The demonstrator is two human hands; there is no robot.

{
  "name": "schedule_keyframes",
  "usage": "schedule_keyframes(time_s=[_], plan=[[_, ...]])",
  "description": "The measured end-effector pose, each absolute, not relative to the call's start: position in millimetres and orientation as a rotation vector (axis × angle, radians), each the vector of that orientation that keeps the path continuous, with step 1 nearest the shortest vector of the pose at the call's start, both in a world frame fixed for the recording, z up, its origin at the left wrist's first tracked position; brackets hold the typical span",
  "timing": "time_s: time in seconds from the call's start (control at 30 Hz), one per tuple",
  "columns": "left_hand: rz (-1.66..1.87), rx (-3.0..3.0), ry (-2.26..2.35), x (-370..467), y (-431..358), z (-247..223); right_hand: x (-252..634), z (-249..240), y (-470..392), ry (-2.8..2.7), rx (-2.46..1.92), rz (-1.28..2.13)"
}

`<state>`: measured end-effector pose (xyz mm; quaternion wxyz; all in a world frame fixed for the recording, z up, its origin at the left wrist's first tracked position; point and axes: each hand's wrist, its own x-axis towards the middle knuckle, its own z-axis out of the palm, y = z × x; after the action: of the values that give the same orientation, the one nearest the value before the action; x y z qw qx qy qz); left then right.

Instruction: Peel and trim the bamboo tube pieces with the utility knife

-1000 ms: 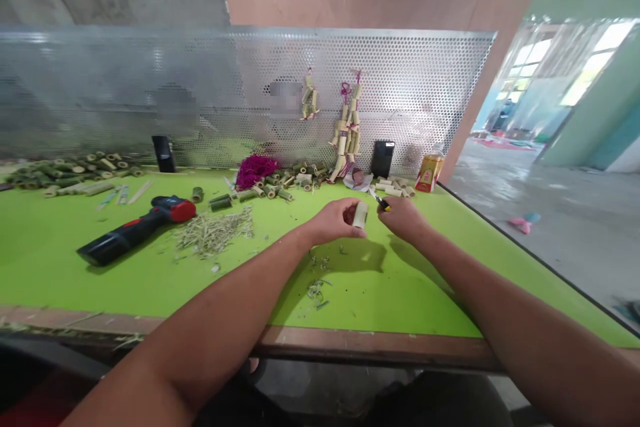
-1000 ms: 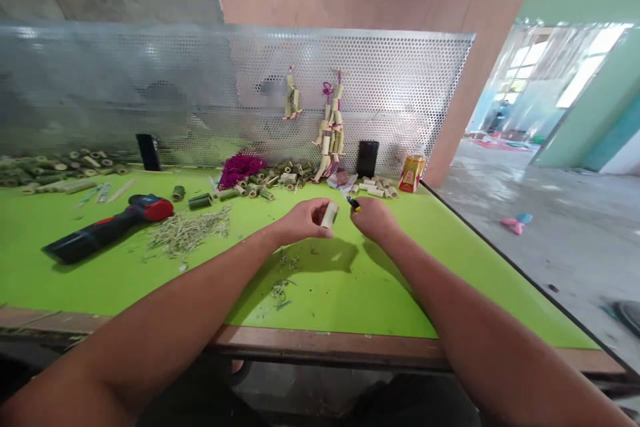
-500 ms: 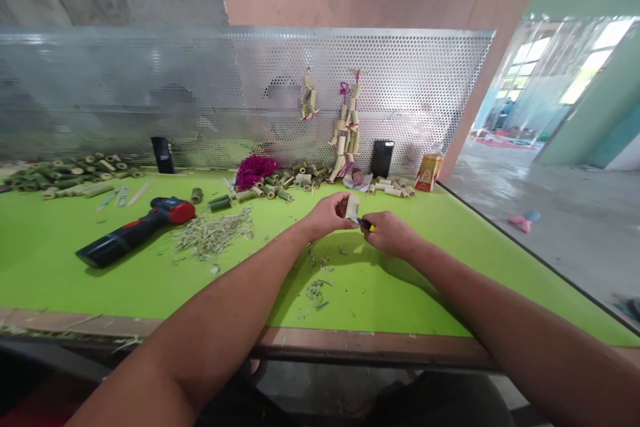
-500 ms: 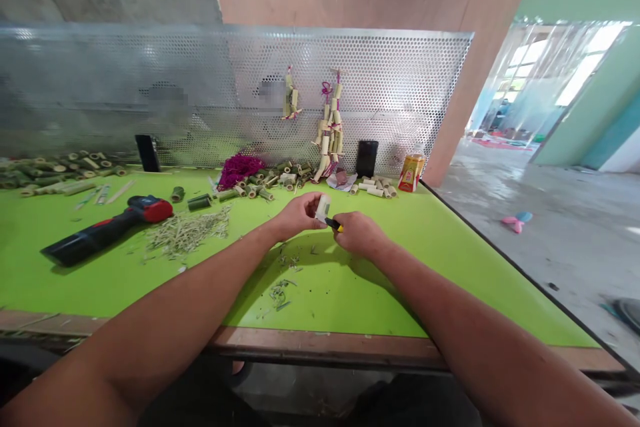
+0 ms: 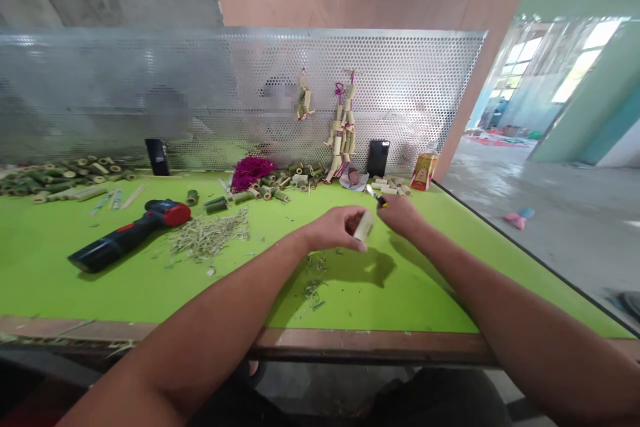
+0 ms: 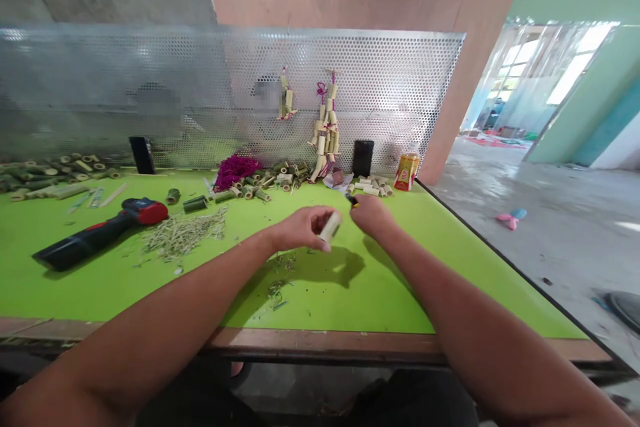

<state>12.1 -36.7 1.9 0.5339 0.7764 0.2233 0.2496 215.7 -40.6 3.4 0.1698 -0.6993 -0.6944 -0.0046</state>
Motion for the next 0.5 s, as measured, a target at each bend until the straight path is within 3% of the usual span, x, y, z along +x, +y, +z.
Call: schedule_keyframes(time_s=[0.1,0.3,0.5], plan=[[0.623,1.842,0.545,14.9,-39.1,-1.5,229.1,7.8,-32.8,-1.824,-1.950,-0.195],[0.813,1.802,0.690,7.0,-15.8,-10.4,203.4,-0.8,-53.0,-2.083,-1.811,0.078],[0.840,1.861,0.724,6.2,-9.1,-10.9,188.9,-4.9,-63.1,-2.333,-1.754,0.031]])
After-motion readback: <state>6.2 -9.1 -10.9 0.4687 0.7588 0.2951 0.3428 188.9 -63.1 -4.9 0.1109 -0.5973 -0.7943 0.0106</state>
